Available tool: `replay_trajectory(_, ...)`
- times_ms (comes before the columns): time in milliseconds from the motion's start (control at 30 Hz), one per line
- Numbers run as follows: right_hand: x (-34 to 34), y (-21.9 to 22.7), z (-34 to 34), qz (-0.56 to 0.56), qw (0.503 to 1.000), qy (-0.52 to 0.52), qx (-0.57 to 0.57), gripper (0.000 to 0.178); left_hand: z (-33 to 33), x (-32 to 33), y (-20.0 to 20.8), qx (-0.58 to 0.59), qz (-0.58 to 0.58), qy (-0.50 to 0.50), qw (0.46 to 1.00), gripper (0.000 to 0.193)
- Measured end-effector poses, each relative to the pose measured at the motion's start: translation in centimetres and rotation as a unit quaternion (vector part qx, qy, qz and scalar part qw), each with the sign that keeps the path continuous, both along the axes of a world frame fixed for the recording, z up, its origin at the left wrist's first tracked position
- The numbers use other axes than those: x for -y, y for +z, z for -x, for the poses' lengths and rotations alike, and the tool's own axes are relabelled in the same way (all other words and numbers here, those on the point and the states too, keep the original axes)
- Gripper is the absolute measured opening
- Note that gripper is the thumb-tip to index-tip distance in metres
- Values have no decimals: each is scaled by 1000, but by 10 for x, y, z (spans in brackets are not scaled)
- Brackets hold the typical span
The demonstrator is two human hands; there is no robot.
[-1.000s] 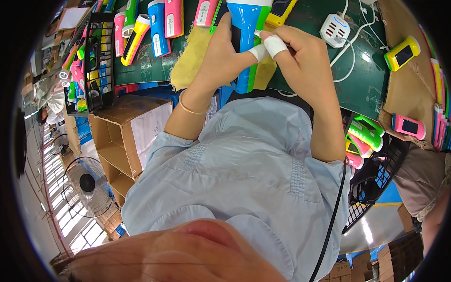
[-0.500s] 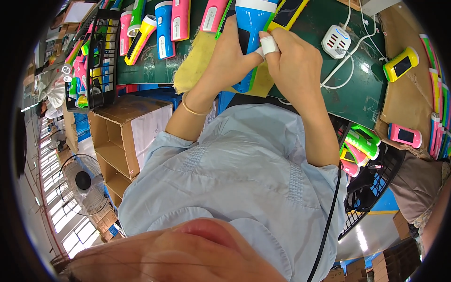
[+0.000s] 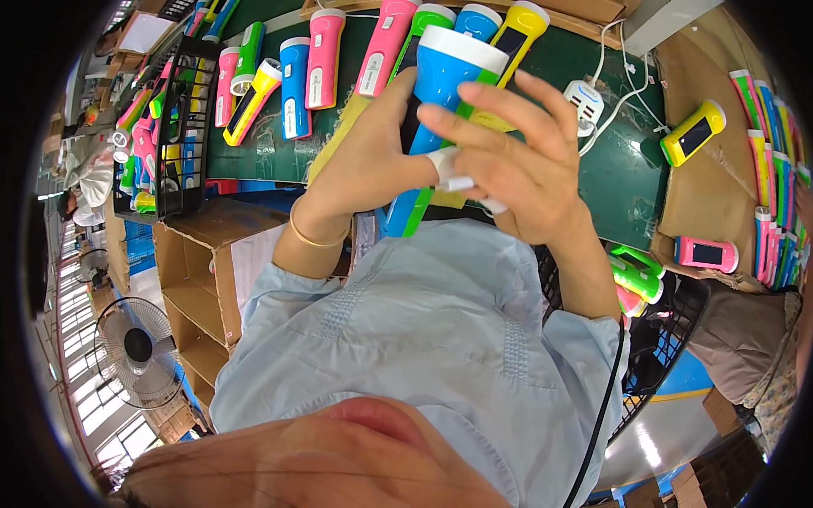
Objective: Testing the functionality and light quality of various handheld flashlights at a factory assembly station.
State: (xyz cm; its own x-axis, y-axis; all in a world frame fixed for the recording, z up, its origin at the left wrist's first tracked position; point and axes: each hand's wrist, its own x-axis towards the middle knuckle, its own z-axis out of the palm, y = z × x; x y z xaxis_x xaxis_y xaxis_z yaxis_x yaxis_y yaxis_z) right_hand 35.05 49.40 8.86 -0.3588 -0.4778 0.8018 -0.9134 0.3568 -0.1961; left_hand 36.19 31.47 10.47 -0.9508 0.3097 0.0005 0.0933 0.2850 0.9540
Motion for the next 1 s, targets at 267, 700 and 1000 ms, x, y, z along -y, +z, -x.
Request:
replay_trajectory(267, 3, 7, -6, -19, 999, -36, -27, 21, -3, -4, 6, -73, 42, 23, 996, 65)
replay_trajectory(700, 0, -2, -6, 38, 994, -104, -12, 16, -10, -10, 2, -77, 97, 61, 990, 62)
replay_trajectory(1000, 4, 4, -17, 58, 997, -46, 4, 21, -8, -4, -2, -9, -95, 9, 995, 60)
